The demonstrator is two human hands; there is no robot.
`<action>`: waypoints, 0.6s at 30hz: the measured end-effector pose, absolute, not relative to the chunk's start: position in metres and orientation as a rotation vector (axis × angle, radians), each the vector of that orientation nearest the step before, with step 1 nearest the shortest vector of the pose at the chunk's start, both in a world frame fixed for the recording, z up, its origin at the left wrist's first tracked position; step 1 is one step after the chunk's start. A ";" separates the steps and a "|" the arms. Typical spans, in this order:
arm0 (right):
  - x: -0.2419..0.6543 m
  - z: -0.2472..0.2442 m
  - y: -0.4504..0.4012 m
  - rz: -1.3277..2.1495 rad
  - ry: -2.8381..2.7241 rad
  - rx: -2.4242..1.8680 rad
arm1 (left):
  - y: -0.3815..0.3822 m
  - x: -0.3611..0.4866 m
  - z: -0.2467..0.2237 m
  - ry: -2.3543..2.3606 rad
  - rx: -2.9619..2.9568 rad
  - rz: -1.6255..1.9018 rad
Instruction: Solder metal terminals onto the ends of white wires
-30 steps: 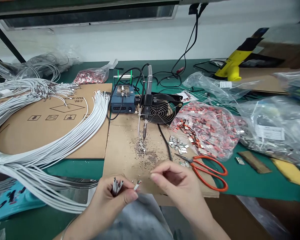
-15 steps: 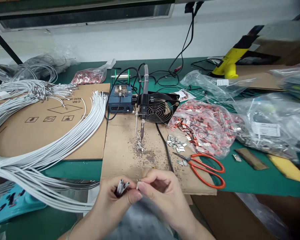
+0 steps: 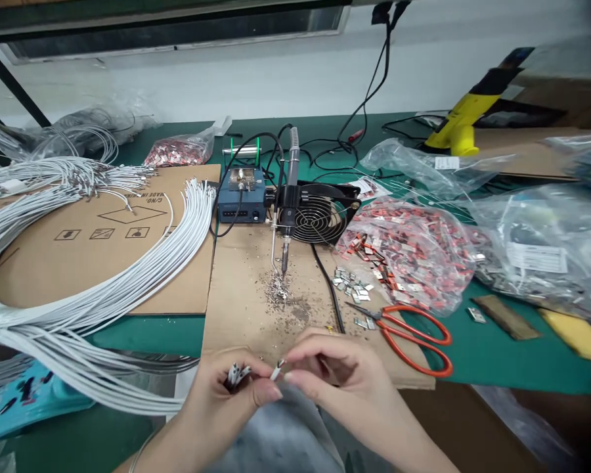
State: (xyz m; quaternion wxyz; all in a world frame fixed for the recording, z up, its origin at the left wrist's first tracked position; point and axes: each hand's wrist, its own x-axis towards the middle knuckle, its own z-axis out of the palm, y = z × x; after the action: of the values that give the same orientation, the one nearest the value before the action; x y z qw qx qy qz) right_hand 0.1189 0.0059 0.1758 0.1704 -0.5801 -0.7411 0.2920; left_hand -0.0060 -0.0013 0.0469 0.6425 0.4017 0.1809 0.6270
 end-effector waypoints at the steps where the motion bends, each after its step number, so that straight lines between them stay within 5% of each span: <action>1: 0.117 0.174 0.006 0.878 -2.084 -1.695 | -0.001 -0.005 0.047 0.428 0.958 1.459; 7: 0.110 0.165 0.008 0.950 -2.000 -1.690 | -0.001 -0.001 0.045 0.463 1.048 1.539; 15: 0.126 0.174 0.005 0.515 -2.259 -1.360 | -0.008 0.000 0.053 0.691 0.709 1.302; 18: 0.152 0.220 0.035 -0.171 -2.504 -1.709 | -0.006 -0.014 0.053 0.669 0.423 1.217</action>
State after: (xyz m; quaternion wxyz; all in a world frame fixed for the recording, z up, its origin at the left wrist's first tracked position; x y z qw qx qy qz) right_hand 0.1524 0.0352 0.2201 0.0523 -0.5621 -0.8235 -0.0562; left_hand -0.0144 -0.0059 0.0527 0.7479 0.1934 0.3060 0.5565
